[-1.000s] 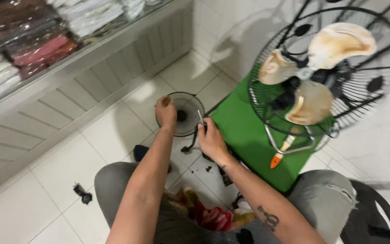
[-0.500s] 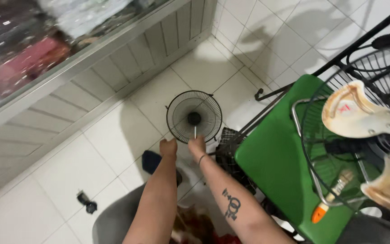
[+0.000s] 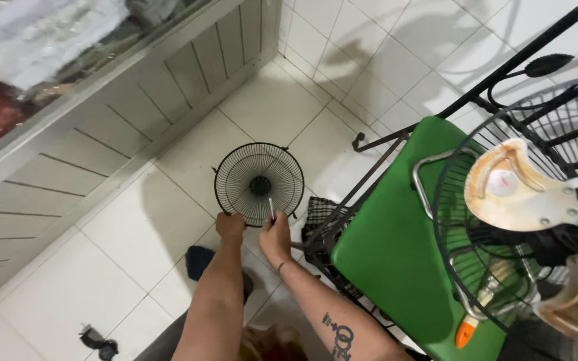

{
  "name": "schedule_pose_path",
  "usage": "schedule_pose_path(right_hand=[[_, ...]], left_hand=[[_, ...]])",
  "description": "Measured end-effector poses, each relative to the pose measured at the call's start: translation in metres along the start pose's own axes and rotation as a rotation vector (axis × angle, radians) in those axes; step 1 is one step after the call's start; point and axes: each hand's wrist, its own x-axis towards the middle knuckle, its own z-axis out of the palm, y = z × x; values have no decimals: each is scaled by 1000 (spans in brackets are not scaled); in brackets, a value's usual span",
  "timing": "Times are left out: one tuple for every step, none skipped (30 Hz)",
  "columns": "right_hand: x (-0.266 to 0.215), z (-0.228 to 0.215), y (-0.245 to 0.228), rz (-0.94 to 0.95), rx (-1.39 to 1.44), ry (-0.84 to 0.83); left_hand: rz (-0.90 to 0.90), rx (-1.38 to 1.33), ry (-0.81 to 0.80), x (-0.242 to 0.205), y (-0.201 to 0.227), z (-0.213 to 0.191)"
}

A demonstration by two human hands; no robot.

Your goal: The person disassembles and reassembles a small electric fan. They remove the front grille, detach the fan blades, and then reattach the blades and grille, securing them with a screwdriver.

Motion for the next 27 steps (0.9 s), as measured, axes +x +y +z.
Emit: schedule_pose_path(right_hand=[[-1,-3,-4,-57,-4,12],[-1,-4,-10,-117,0,29],[-4,-6,-16,-184,22,48],[-8,-10,-22,-252,44,72],[-12,-14,-29,-319,65,97],[-14,-22,-38,-375,82,148],[-19,-30,-51,-430,99,200],[-25,-40,-64,-487,115,248],[-29,-53,-78,-496,141,271],[-32,-68,-91,-502,167,293],[-37,-84,-103,-508,192,313],[-42,-103,-116,-518,209,321],[-49,-123,-130,-529,226,328],[-60,-145,-139,-535,239,334],[-72,-166,-149,-640,240,373],[-84,-189,-158,-745,241,413],[-99,-211,-166,-851,242,454],[-116,-235,-172,-996,222,481],[-133,-258,-177,-1142,199,505],[-152,-279,-179,-1203,159,521],[-170,-300,-180,-1263,119,537],[-188,-321,-180,-1306,135,496],[-204,-341,-179,-1349,150,454],[-221,-360,-178,-1389,165,405],[-234,-378,-177,-1417,120,404],[-246,-393,-176,-1442,76,402],[-257,-407,-172,-1466,32,400]], left_hand=[[50,15,17,-2,8,-7],[110,32,36,-5,20,-16],[95,10,22,-10,31,-26],[84,-12,4,-15,45,-36],[73,-35,-15,-22,59,-47],[88,-123,-17,-30,75,-58],[104,-212,-21,-38,91,-71],[118,-304,-24,-48,107,-83],[132,-333,-52,-57,124,-95],[143,-361,-81,-66,138,-110],[155,-388,-109,-75,151,-126],[208,-398,-141,-87,164,-139],[262,-408,-173,-99,177,-151],[310,-416,-205,-113,186,-160],[326,-424,-249,-127,195,-171],[342,-431,-294,-140,206,-185],[358,-437,-340,-154,213,-196],[388,-402,-408,-170,217,-206],[418,-365,-476,-183,221,-222],[440,-321,-543,-196,219,-235],[432,-270,-595,-208,216,-245],[433,-215,-651,-219,219,-258],[435,-159,-706,-229,224,-266],[442,-145,-785,-238,226,-271],[449,-130,-864,-247,230,-276],[451,-112,-942,-254,231,-282],[562,31,-991,-262,236,-285]])
